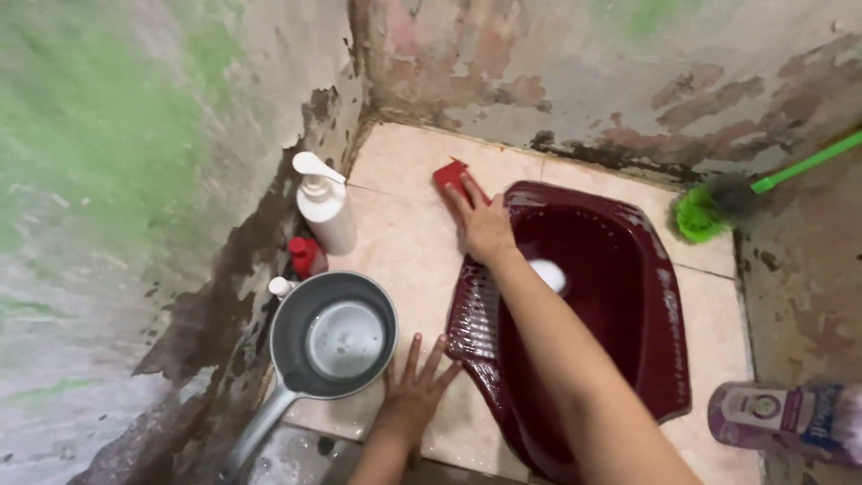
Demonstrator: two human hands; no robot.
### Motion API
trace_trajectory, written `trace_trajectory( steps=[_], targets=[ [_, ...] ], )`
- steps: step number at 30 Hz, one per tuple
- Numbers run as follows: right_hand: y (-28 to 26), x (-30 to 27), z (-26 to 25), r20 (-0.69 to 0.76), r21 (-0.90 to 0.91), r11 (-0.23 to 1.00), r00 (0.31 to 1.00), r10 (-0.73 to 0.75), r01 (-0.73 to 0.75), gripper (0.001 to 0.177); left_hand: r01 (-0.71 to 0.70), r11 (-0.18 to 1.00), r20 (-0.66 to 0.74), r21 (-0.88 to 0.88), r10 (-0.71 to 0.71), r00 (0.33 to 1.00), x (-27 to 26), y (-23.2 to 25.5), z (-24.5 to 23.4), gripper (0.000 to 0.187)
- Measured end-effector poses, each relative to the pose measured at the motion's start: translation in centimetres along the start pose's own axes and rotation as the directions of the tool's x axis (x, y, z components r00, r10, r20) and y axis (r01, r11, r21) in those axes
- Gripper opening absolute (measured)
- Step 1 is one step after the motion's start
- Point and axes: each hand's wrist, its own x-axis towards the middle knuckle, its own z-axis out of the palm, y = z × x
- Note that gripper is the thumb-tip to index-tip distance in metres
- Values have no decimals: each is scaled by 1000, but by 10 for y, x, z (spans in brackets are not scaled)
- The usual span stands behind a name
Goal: Scrubbing the floor and edges around a squat toilet using a sponge and cleaning liquid, then rinsing with water from a dipper.
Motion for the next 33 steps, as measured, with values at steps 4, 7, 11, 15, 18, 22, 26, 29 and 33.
trace_trajectory(
  steps=[4, 7, 11, 15, 18, 22, 26, 29, 33],
  targets=[
    [52, 5, 9, -235, -216, 938, 947, 220, -272, 90, 6, 965, -555, 261, 145, 819, 99, -35, 112, 131],
    [46, -42, -10, 7, 16, 930, 930, 367, -367, 76, 70, 919, -573, 388, 181, 799, 63, -22, 80, 152],
    [5, -137, 6, -115, -168, 966, 969, -218, 197, 91, -45, 999, -112, 28, 48, 993, 30, -14, 43, 166],
    [-51, -175, -47, 361, -53, 975, 915, -182, 215, 97, -47, 997, -202, 55, 57, 978, 38, -15, 55, 172],
    [-41, -119, -30, 148, -61, 998, 989, 9, 0, 87, -32, 999, -121, 19, 34, 992, 24, -12, 40, 166],
    [-70, -103, -22, 29, 21, 994, 994, 108, -108, 82, -47, 999, -257, -8, 44, 966, 56, -21, 73, 154],
    [-95, -113, -44, 102, 40, 974, 969, -227, 224, 69, -24, 995, -328, 101, 56, 943, 78, -23, 87, 128],
    [-111, -87, -63, 27, 47, 988, 988, -150, 149, 60, -32, 997, -333, 77, 56, 941, 97, -26, 93, 116],
    [-133, -22, -38, -144, 673, 693, 965, -221, 259, 92, -56, 998, -260, -42, 43, 965, 78, -22, 83, 100]
  ],
)
